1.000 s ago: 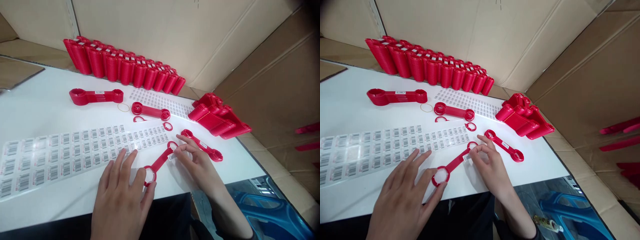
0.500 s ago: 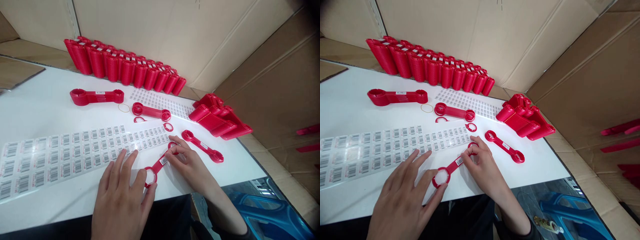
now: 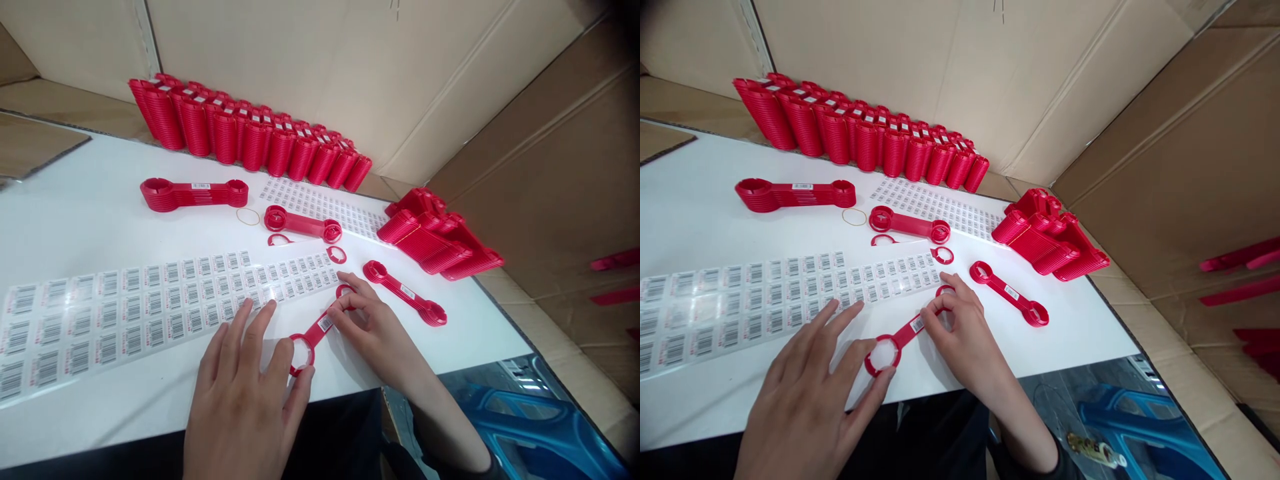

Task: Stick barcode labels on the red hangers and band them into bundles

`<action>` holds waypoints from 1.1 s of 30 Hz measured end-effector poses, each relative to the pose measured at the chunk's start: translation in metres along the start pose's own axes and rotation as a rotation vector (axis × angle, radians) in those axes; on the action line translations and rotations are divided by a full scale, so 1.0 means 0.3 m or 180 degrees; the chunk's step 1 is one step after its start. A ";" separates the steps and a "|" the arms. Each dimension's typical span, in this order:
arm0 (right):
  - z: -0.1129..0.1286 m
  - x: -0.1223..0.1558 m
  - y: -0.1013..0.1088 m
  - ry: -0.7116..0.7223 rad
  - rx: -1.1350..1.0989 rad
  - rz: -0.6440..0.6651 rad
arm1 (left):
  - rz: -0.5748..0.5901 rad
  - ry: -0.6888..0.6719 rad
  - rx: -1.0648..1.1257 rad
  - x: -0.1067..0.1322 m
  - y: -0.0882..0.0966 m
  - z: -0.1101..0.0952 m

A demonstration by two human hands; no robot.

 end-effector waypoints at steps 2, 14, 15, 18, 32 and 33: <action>-0.001 0.000 -0.002 0.0009 0.0017 0.0002 | 0.0008 -0.0014 -0.0005 0.001 0.001 0.001; -0.029 0.006 -0.014 0.0233 0.0399 -0.0323 | 0.0037 -0.0048 0.0012 0.004 0.003 0.003; -0.035 0.002 -0.011 0.0208 0.0413 -0.0386 | 0.0051 -0.0044 0.0025 0.003 0.004 0.004; -0.046 -0.004 -0.008 0.0199 0.0448 -0.0463 | 0.0082 -0.0025 0.0052 0.000 0.004 0.006; -0.052 -0.019 -0.004 0.1095 0.0630 -0.0498 | -0.0033 0.0020 0.0159 -0.001 0.016 -0.002; -0.048 -0.012 -0.003 0.1164 0.0635 -0.0318 | -0.0037 0.0084 0.0196 -0.001 0.019 -0.005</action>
Point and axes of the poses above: each hand's wrist, its own x-axis away from the middle knuckle, its own y-axis out of the back of the hand, z = x × y, the point moved 1 cm from there along -x, towards the middle knuckle, and after that the axes turned 7 degrees about -x, right-handed, at the moved point
